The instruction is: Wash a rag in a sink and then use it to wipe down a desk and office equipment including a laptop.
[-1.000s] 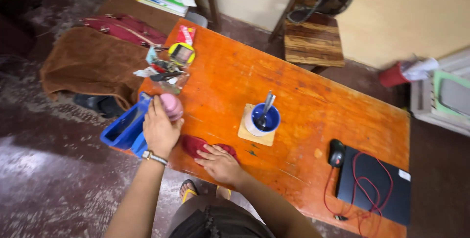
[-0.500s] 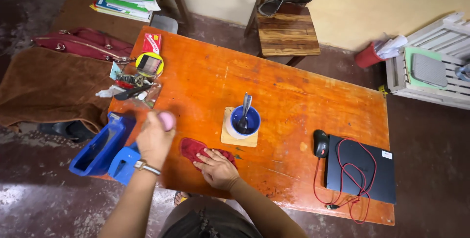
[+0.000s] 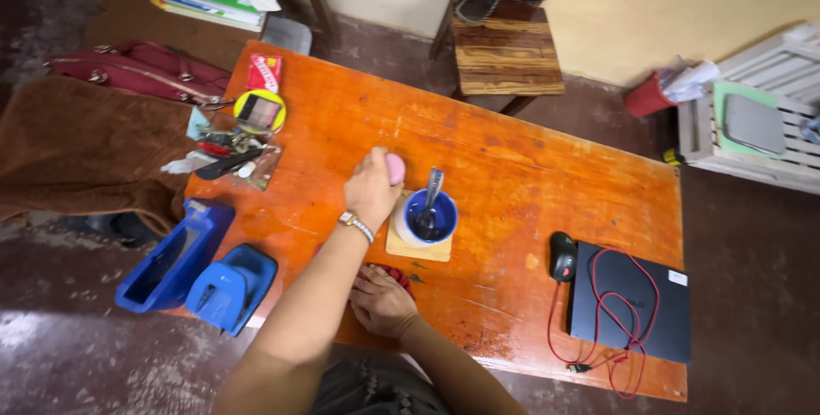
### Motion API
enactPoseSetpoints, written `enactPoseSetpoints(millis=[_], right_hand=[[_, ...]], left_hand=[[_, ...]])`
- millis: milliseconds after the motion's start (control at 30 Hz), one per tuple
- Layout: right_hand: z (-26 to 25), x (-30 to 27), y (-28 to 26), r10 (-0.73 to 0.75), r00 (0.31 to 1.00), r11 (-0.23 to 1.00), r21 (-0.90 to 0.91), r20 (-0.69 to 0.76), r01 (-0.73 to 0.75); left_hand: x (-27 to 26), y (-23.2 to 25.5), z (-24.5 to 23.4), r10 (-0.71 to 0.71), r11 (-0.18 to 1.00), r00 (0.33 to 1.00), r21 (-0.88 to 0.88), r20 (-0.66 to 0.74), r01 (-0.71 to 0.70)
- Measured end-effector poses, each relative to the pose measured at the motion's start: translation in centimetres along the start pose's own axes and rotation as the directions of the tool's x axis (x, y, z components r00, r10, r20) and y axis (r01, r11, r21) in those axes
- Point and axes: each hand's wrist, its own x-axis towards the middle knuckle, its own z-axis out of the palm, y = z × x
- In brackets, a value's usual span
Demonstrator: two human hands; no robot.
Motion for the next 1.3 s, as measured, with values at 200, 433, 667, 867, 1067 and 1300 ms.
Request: enactPoseSetpoints(millis=[200,433,667,867,1067,1300], right_hand=[[-1.0,0.9,-0.9,0.021,0.999,1.000,0.020,0.032,-0.022],[2.4,4.4,-0.6,0.005,0.999,0.996,-0.087,-0.044,-0.009],[5.8,14.9,-4.4,0.087,0.996,0.928,0.362,0.036,-0.094],[8.2,13.5,-5.0,-0.245,0.938,0.964,-0.046,0.245,0.263],[5.5,7.3,-0.5,-0.336,0.893,0.921,0.303,0.299,0.245],[0.5,4.8,1.0,0.588,0.756,0.385,0.722,0.288,-0.575]], left_hand=[[-3.3,-4.9,-3.0,0.229,0.952,0.955,-0.160,-0.190,-0.260],[-18.0,-15.9,-13.0,0.025,0.998,0.939,0.059,-0.342,-0.005],[-20.2,-17.9,-14.0,-0.020,0.995,0.937,0.085,-0.348,0.053],[-19.2,-19.2,-14.8,-0.159,0.987,0.979,-0.034,-0.131,0.156],[-19.6,-23.7,-10.0,-0.189,0.913,0.977,-0.384,-0.095,0.139],[-19.0,-21.7,-3.5,-0.407,0.377,0.913,-0.910,0.006,0.174]])
